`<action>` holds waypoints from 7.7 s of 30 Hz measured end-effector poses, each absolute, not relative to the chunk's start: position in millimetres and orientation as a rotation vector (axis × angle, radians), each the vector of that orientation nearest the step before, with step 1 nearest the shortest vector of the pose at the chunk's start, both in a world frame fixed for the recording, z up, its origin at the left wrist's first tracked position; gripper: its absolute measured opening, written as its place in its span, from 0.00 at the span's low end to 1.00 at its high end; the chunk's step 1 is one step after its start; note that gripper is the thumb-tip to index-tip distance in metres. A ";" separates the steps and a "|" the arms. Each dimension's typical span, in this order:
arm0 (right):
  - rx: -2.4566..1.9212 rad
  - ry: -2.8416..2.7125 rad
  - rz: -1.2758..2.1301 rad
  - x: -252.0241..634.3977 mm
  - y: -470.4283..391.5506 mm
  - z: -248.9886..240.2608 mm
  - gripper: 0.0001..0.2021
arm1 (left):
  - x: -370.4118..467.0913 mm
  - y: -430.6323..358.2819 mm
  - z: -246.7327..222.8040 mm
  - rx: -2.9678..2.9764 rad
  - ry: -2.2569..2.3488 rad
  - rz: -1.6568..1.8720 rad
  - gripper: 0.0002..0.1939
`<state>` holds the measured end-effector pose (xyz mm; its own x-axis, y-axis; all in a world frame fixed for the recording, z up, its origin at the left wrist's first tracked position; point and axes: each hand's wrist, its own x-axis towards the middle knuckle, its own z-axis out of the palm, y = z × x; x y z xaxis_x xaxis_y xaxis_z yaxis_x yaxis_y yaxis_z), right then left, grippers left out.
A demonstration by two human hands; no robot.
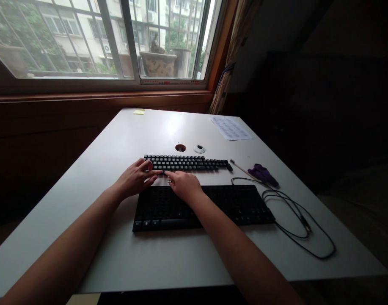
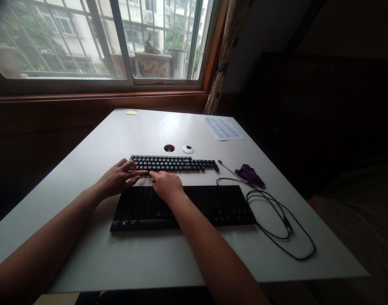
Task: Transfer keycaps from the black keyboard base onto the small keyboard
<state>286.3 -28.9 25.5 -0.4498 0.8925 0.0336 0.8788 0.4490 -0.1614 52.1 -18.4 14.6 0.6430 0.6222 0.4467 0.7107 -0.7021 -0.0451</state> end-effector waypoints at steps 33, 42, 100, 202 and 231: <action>-1.587 -2.592 0.161 285.0 -29.1 25.6 0.22 | 51.0 -17.9 17.0 -2.689 -1.069 -0.515 0.19; -1.572 -2.561 0.151 285.3 -29.5 24.8 0.21 | 49.0 -16.8 16.0 -2.700 -1.097 -0.500 0.20; -1.608 -2.593 0.087 283.8 -31.9 28.9 0.21 | 32.3 -13.9 12.3 -2.383 -1.367 -1.013 0.11; -1.121 -2.174 0.781 338.3 -104.9 59.9 0.14 | 74.7 -40.8 39.3 -3.073 -0.935 -0.547 0.06; -1.220 -1.529 0.996 357.2 -101.3 27.2 0.16 | 119.0 -63.3 34.0 -3.376 -0.835 -0.738 0.11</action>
